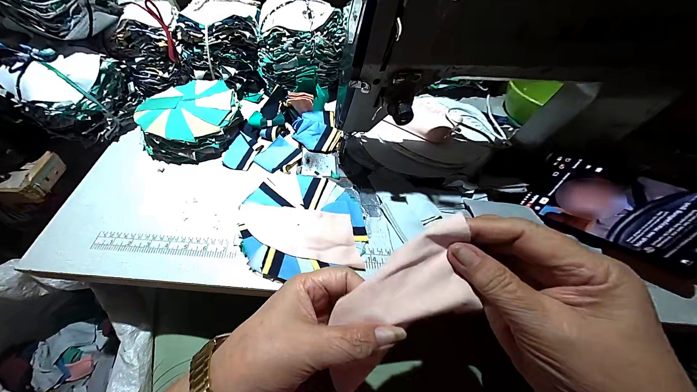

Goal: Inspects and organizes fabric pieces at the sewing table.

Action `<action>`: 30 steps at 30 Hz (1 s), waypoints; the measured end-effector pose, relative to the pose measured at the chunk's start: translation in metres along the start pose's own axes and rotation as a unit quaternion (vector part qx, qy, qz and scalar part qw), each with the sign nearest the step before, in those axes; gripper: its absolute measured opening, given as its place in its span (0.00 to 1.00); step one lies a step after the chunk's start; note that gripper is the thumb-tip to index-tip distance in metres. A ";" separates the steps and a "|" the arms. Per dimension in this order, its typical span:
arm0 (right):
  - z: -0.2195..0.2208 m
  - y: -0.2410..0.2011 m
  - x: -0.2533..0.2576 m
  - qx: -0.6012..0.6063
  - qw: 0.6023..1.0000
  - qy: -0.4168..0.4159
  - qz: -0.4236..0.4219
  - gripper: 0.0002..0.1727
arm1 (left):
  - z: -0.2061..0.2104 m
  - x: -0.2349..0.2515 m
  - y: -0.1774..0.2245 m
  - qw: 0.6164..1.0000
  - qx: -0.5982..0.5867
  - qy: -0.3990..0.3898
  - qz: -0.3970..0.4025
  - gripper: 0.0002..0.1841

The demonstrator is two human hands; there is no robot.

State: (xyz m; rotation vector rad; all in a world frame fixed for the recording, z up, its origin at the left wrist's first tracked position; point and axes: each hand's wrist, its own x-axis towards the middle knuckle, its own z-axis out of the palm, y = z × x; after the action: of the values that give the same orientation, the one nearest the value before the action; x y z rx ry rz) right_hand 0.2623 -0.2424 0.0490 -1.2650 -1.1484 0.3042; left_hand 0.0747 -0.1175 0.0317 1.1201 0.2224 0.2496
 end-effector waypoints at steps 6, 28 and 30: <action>-0.007 0.003 -0.003 -0.046 0.998 0.029 -0.027 0.10 | -0.003 -0.006 -0.009 0.998 -0.002 0.048 0.039 0.07; 0.053 0.021 0.013 -0.171 0.984 0.054 0.002 0.04 | -0.048 -0.013 0.022 0.793 0.480 0.280 0.251 0.06; 0.058 0.022 0.026 -0.162 0.985 0.058 -0.001 0.04 | -0.053 -0.005 0.034 0.784 0.481 0.291 0.263 0.07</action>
State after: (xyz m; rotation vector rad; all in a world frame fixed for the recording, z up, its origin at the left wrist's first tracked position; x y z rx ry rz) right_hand 0.2362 -0.1814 0.0356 -1.5446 -1.1284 0.0389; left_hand 0.0517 -0.0597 0.0412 2.1073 0.6307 1.0815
